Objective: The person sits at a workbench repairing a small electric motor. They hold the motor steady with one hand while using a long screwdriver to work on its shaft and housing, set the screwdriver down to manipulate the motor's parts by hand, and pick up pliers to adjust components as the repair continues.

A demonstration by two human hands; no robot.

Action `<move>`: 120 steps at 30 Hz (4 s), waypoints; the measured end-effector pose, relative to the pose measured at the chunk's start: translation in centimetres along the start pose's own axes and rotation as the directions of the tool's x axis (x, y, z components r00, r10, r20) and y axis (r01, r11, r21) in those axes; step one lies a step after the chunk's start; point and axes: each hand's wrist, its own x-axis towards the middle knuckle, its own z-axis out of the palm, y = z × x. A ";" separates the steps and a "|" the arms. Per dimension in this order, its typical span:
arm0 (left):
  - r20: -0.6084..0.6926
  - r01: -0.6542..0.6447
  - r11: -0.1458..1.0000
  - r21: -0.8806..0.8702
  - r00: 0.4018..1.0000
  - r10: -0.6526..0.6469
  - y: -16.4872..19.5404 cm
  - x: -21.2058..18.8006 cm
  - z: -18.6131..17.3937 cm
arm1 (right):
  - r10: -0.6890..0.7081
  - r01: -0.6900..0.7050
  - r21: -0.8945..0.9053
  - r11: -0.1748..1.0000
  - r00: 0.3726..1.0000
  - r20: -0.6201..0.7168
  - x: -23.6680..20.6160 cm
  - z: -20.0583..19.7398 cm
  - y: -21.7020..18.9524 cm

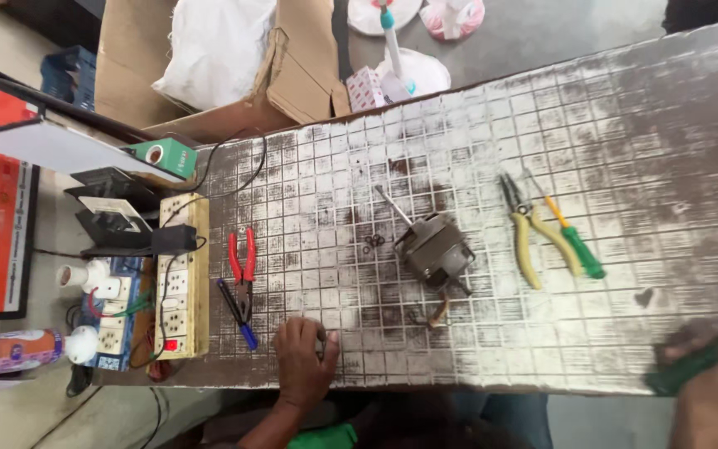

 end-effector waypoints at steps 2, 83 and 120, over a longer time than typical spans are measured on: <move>-0.018 -0.007 1.000 -0.020 1.000 0.007 0.0 0.2 -0.1 | -0.013 0.013 0.029 0.999 1.000 0.014 -0.2 0.2 1.2; 0.242 0.190 0.150 -0.970 0.786 0.569 10.0 19.0 9.9 | 0.124 -0.158 -0.632 0.759 0.987 -0.098 -26.7 -10.9 11.4; 0.210 0.137 0.168 -0.976 0.795 0.569 10.5 18.9 9.7 | -0.493 0.648 -0.629 0.431 0.752 0.437 -24.6 -10.6 6.4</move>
